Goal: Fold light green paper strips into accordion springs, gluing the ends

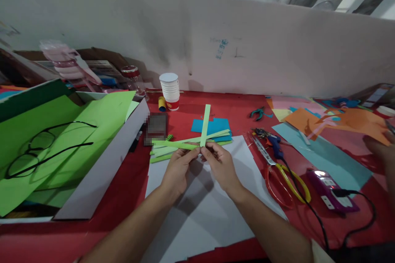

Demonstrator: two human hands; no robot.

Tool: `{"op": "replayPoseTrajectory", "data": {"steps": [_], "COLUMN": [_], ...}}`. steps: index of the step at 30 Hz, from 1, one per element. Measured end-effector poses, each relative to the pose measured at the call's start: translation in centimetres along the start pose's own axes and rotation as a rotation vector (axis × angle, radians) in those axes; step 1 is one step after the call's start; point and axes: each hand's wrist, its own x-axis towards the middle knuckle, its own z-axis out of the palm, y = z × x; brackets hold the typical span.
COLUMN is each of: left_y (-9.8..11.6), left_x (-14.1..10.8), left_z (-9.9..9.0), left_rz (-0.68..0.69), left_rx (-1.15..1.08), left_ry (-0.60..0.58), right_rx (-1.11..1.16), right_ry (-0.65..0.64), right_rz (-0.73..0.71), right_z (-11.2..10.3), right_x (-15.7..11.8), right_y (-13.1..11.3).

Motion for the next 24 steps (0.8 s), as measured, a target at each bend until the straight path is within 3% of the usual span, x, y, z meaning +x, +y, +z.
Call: {"op": "replayPoseTrajectory", "data": {"steps": [7, 13, 18, 24], "left_y": [0.4, 0.3, -0.1, -0.1], "left_x": [-0.3, 0.0, 0.5, 0.5], "left_z": [0.3, -0.2, -0.7, -0.7], "left_rz": [0.021, 0.039, -0.021, -0.066], "left_rx": [0.036, 0.058, 0.014, -0.027], "left_ry": [0.008, -0.126, -0.028, 0.000], "right_rx": [0.152, 0.258, 0.306, 0.216], "right_ry": [-0.033, 0.021, 0.003, -0.055], "right_rz": [0.038, 0.114, 0.173, 0.148], "right_z": [-0.2, -0.5, -0.5, -0.4], "right_x": [0.3, 0.7, 0.8, 0.6], "right_y": [-0.1, -0.3, -0.4, -0.7]}}
